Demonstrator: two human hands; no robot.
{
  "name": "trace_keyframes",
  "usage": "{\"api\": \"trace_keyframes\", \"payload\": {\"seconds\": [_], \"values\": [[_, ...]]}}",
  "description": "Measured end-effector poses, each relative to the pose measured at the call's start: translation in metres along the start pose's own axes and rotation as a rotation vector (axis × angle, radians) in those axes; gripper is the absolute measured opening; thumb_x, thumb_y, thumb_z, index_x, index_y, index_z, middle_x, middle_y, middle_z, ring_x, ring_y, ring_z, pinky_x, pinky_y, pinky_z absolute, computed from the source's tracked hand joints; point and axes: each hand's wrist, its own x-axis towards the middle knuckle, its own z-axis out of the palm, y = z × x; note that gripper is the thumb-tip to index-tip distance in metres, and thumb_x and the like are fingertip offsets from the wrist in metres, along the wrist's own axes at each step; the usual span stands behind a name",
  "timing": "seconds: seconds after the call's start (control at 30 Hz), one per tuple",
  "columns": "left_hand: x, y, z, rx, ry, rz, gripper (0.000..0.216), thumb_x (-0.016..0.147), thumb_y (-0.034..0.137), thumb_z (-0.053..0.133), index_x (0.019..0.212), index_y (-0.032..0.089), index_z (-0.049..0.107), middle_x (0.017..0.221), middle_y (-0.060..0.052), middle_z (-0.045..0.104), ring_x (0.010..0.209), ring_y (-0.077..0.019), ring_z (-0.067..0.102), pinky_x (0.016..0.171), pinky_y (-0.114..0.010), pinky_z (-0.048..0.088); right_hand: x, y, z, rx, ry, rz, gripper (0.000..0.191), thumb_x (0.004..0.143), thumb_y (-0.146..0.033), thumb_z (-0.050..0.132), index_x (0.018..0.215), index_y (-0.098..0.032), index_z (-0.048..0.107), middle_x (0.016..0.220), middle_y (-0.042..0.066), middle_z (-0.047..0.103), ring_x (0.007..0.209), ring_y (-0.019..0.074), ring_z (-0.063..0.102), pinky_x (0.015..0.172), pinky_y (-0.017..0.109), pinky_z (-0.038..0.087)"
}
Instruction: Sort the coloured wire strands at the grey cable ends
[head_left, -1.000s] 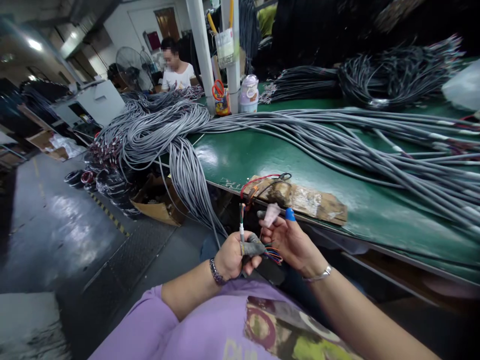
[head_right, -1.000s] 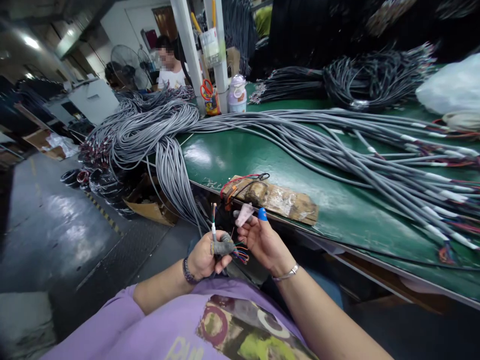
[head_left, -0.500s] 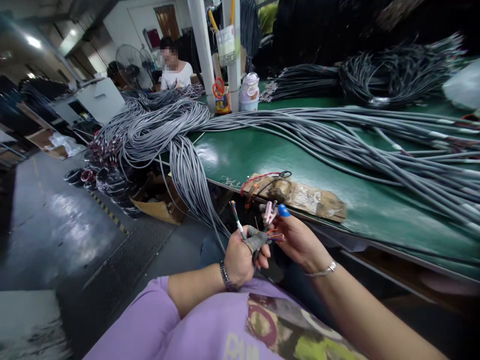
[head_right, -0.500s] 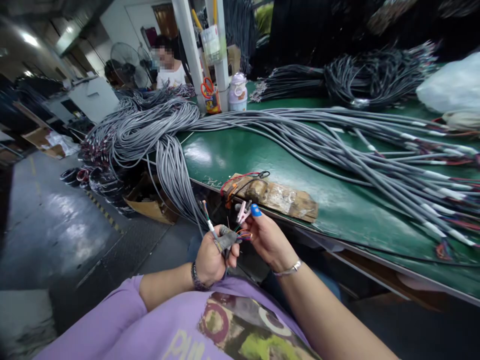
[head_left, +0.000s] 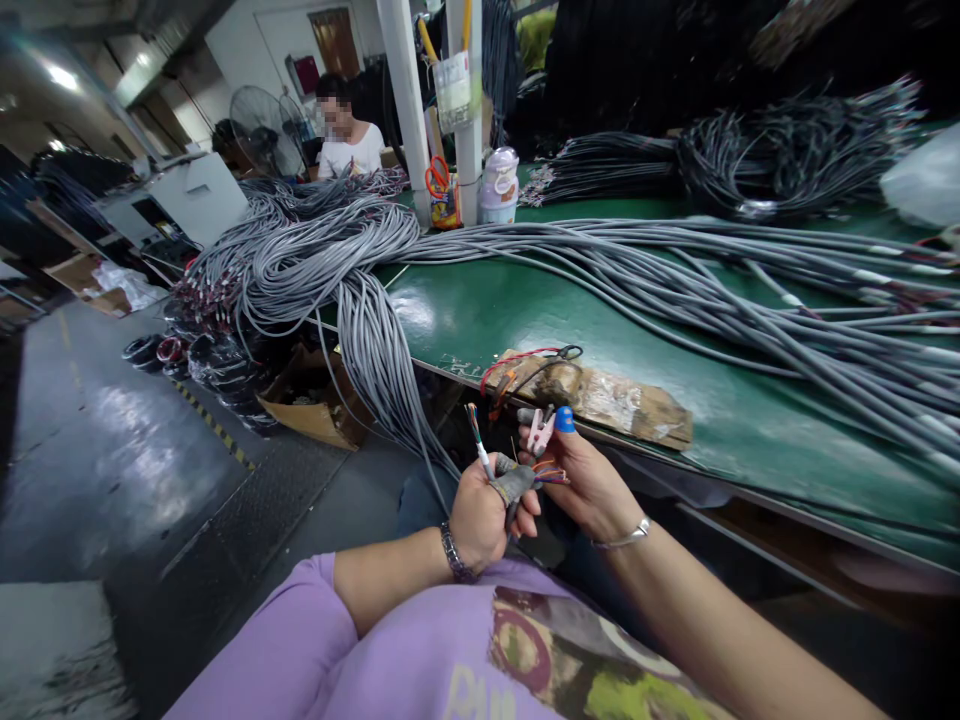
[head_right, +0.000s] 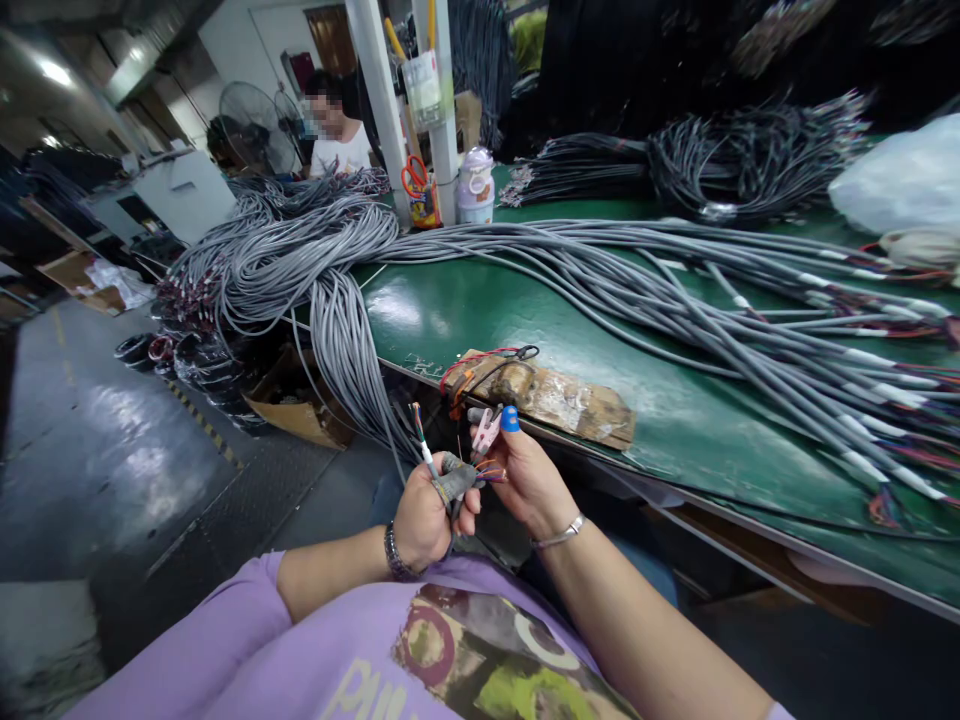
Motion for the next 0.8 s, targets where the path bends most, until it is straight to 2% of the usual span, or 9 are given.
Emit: {"api": "trace_keyframes", "payload": {"seconds": [0.17, 0.27, 0.37, 0.47, 0.6, 0.73, 0.8], "values": [[0.0, -0.001, -0.002, 0.035, -0.006, -0.002, 0.04, 0.064, 0.048, 0.072, 0.067, 0.018, 0.046, 0.049, 0.004, 0.058, 0.03, -0.007, 0.047, 0.029, -0.017, 0.023, -0.001, 0.003, 0.0, -0.006, 0.007, -0.02, 0.043, 0.07, -0.063, 0.07, 0.077, -0.021, 0.067, 0.07, 0.003, 0.067, 0.056, 0.0146, 0.055, 0.051, 0.027, 0.045], [0.0, -0.003, -0.006, 0.044, -0.016, 0.02, 0.037, 0.066, 0.047, 0.07, 0.067, 0.018, 0.047, 0.05, 0.004, 0.058, 0.03, -0.0071, 0.047, 0.029, -0.017, 0.023, -0.007, 0.004, -0.007, -0.03, -0.064, -0.011, 0.049, 0.071, -0.071, 0.063, 0.076, -0.022, 0.067, 0.074, 0.004, 0.067, 0.059, 0.015, 0.056, 0.053, 0.027, 0.046], [-0.001, -0.008, -0.013, 0.063, -0.034, 0.041, 0.036, 0.069, 0.046, 0.069, 0.069, 0.018, 0.048, 0.051, 0.003, 0.059, 0.031, -0.0072, 0.048, 0.03, -0.017, 0.025, -0.019, 0.004, -0.017, -0.092, -0.15, 0.064, 0.056, 0.068, -0.074, 0.062, 0.08, -0.02, 0.07, 0.075, 0.004, 0.066, 0.06, 0.0147, 0.057, 0.058, 0.029, 0.048], [-0.004, -0.013, -0.02, 0.123, -0.053, 0.058, 0.036, 0.072, 0.048, 0.068, 0.069, 0.017, 0.049, 0.052, 0.003, 0.059, 0.033, -0.0072, 0.05, 0.032, -0.016, 0.027, -0.034, 0.005, -0.024, -0.226, -0.195, 0.079, 0.05, 0.066, -0.066, 0.071, 0.085, -0.019, 0.071, 0.077, 0.005, 0.067, 0.064, 0.0155, 0.058, 0.061, 0.029, 0.047], [-0.006, -0.013, -0.025, 0.238, -0.104, 0.027, 0.039, 0.073, 0.05, 0.068, 0.07, 0.016, 0.05, 0.053, 0.002, 0.059, 0.037, -0.0077, 0.053, 0.037, -0.017, 0.034, -0.047, 0.007, -0.022, -0.489, -0.133, -0.073, 0.029, 0.068, -0.046, 0.08, 0.076, -0.019, 0.071, 0.064, 0.001, 0.064, 0.059, 0.0132, 0.054, 0.059, 0.026, 0.043], [-0.006, -0.009, -0.026, 0.354, -0.256, -0.118, 0.044, 0.067, 0.055, 0.071, 0.071, 0.015, 0.053, 0.053, 0.001, 0.06, 0.039, -0.0097, 0.054, 0.038, -0.018, 0.036, -0.047, 0.001, -0.016, -0.658, -0.162, -0.139, 0.031, 0.066, -0.048, 0.079, 0.067, -0.018, 0.07, 0.062, 0.003, 0.065, 0.058, 0.0148, 0.053, 0.058, 0.028, 0.044], [-0.006, -0.007, -0.026, 0.374, -0.288, -0.133, 0.046, 0.067, 0.058, 0.07, 0.07, 0.015, 0.053, 0.053, 0.0, 0.06, 0.038, -0.0101, 0.054, 0.036, -0.018, 0.034, -0.045, -0.001, -0.015, -0.692, -0.183, -0.136, 0.032, 0.065, -0.049, 0.079, 0.066, -0.019, 0.07, 0.062, 0.003, 0.065, 0.058, 0.0152, 0.053, 0.058, 0.028, 0.045]]}}
